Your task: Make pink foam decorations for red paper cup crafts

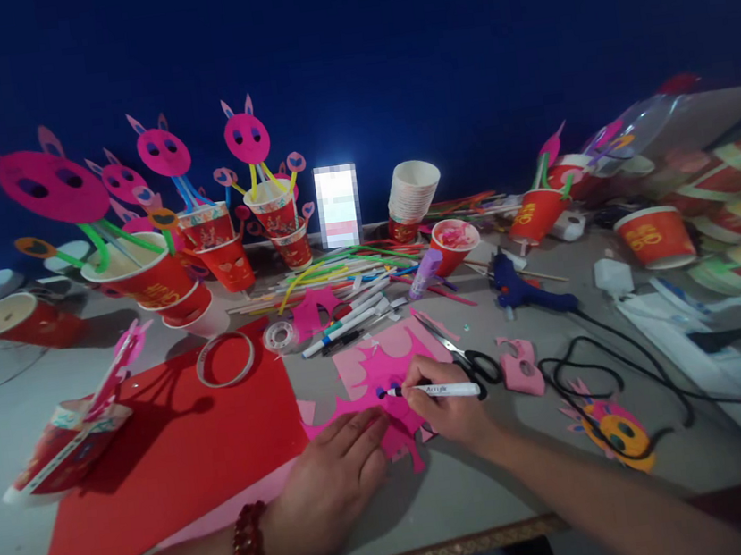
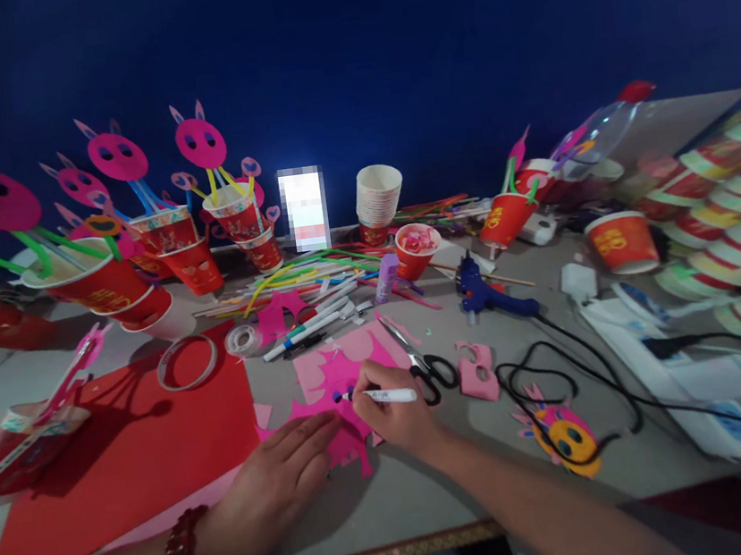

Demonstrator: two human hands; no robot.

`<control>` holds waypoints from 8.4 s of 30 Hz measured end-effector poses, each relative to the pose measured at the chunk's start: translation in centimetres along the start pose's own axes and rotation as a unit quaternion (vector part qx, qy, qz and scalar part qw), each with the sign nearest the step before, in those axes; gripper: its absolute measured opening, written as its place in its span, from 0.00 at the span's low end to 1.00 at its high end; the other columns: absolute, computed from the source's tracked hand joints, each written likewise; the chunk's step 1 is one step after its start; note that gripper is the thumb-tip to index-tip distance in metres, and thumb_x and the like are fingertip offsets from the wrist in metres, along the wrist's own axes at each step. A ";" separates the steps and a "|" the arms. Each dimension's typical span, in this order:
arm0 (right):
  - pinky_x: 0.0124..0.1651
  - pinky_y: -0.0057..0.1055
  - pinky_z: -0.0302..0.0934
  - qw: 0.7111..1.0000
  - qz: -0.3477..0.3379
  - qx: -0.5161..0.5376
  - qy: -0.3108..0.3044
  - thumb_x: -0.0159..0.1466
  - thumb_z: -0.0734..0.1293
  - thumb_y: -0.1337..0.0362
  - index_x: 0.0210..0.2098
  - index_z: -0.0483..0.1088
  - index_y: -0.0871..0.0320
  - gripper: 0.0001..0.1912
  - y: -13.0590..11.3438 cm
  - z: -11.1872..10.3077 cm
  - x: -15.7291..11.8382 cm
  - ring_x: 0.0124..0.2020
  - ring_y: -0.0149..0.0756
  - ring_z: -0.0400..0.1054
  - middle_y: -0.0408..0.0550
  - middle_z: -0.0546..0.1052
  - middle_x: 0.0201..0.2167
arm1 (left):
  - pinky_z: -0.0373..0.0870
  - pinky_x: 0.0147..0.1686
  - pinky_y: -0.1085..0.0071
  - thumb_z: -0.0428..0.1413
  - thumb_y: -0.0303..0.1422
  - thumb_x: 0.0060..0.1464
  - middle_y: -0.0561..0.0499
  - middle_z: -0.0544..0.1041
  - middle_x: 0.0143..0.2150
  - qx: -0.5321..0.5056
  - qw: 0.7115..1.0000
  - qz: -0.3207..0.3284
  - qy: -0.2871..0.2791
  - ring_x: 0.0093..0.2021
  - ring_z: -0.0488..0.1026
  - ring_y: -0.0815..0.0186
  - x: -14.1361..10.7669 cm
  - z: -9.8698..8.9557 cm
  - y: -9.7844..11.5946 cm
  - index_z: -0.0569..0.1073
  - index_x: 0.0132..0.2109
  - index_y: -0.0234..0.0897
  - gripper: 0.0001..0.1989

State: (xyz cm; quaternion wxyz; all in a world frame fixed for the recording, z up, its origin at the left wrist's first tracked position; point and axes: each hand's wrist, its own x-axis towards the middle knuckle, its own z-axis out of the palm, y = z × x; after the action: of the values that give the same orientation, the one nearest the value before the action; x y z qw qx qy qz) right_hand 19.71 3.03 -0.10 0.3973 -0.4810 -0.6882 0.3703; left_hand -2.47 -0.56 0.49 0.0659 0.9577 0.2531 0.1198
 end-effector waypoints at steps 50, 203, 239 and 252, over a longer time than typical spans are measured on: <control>0.25 0.28 0.49 0.999 0.030 0.004 0.027 0.60 0.61 0.68 0.22 0.61 0.54 0.10 0.5 -0.5 -0.6 0.20 0.30 0.55 0.37 0.62 0.18 | 0.66 0.61 0.57 0.47 0.26 0.66 0.38 0.70 0.62 -0.007 1.000 0.003 -0.012 0.64 0.64 0.55 0.0 -0.3 -0.1 0.69 0.55 0.29 0.14; 0.26 0.28 0.49 0.998 0.020 -0.014 0.057 0.60 0.60 0.69 0.22 0.60 0.54 0.10 0.7 -0.5 -0.6 0.21 0.30 0.55 0.37 0.61 0.18 | 0.66 0.61 0.56 0.50 0.25 0.64 0.38 0.68 0.63 -0.021 1.000 -0.002 -0.023 0.64 0.63 0.53 -0.1 -0.1 -0.1 0.69 0.56 0.29 0.15; 0.26 0.29 0.48 0.997 0.029 0.006 0.068 0.60 0.60 0.69 0.22 0.61 0.55 0.10 1.0 -0.5 -0.8 0.21 0.30 0.54 0.37 0.62 0.18 | 0.67 0.60 0.55 0.51 0.25 0.64 0.38 0.71 0.61 -0.027 1.000 -0.002 -0.010 0.63 0.65 0.53 0.0 -0.1 -0.1 0.69 0.54 0.29 0.13; 0.26 0.28 0.47 0.998 0.030 0.016 0.059 0.61 0.60 0.69 0.22 0.60 0.54 0.11 0.9 -0.4 -0.7 0.20 0.30 0.53 0.36 0.60 0.18 | 0.66 0.60 0.55 0.49 0.25 0.64 0.39 0.69 0.62 -0.031 0.999 -0.004 -0.010 0.64 0.64 0.54 -0.2 0.0 -0.1 0.69 0.53 0.31 0.12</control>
State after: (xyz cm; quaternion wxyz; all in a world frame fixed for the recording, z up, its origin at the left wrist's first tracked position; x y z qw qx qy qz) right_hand 20.58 2.63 -0.89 0.4334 -0.5161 -0.6431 0.3636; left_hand -2.64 -0.59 0.49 0.0989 0.9554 0.2520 0.1182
